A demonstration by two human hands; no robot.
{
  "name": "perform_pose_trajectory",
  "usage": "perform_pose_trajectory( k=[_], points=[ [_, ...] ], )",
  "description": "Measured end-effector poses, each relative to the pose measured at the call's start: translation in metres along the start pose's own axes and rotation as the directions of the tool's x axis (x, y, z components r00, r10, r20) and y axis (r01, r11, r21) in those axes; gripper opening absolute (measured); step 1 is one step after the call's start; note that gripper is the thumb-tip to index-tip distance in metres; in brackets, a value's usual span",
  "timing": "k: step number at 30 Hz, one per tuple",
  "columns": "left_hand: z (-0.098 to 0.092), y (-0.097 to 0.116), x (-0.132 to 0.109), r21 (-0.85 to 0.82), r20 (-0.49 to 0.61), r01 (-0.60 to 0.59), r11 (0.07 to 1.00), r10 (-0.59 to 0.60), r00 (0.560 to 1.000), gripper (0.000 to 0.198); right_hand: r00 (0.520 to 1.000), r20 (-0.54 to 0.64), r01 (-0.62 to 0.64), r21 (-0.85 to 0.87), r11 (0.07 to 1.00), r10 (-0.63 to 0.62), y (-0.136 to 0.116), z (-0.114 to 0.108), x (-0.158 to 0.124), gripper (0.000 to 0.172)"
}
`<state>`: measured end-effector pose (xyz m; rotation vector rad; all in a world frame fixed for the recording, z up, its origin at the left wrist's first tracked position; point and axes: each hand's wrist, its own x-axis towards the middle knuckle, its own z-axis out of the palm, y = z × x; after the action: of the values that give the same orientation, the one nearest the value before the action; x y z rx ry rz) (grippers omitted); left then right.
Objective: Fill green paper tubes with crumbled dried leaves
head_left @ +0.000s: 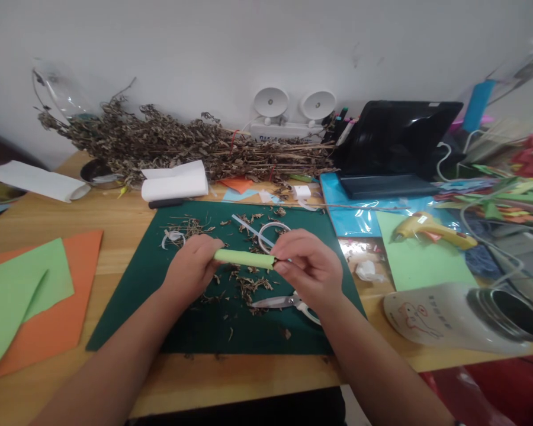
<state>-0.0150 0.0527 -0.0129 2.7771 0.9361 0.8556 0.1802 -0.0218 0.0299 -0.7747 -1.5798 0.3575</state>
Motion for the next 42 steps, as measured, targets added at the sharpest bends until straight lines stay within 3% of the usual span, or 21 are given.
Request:
perform_pose_trajectory(
  k=[6, 11, 18, 22, 31, 42],
  points=[
    [0.0, 0.001, 0.002, -0.047, 0.087, 0.081, 0.996, -0.077, 0.993, 0.024, 0.995, -0.057, 0.07, -0.184, 0.98, -0.082, -0.003, 0.002, 0.0, 0.01],
    [-0.003, 0.0, 0.002, -0.07, 0.132, 0.125, 0.99, -0.115, 0.985, 0.028, 0.99, -0.013, 0.13, -0.346, 0.929, -0.144, -0.003, 0.003, -0.001, 0.015],
    [-0.004, -0.001, 0.002, -0.066, 0.109, 0.105, 0.992, -0.097, 0.989, 0.029, 0.995, -0.088, 0.034, -0.233, 0.972, -0.056, 0.002, 0.006, -0.005, 0.02],
    [-0.005, 0.0, 0.002, -0.067, 0.124, 0.12, 0.99, -0.112, 0.986, 0.027, 0.997, -0.072, 0.011, -0.153, 0.988, -0.022, 0.005, 0.006, -0.006, 0.023],
    [-0.004, 0.0, 0.005, -0.071, 0.206, 0.137, 0.988, -0.12, 0.971, 0.025, 0.988, -0.114, 0.071, -0.23, 0.971, -0.099, 0.003, 0.003, -0.005, 0.021],
    [-0.003, -0.001, 0.005, -0.007, 0.263, 0.141, 0.99, -0.134, 0.956, 0.025, 0.994, -0.041, 0.086, -0.335, 0.938, -0.105, 0.006, -0.002, 0.0, 0.009]
  ],
)
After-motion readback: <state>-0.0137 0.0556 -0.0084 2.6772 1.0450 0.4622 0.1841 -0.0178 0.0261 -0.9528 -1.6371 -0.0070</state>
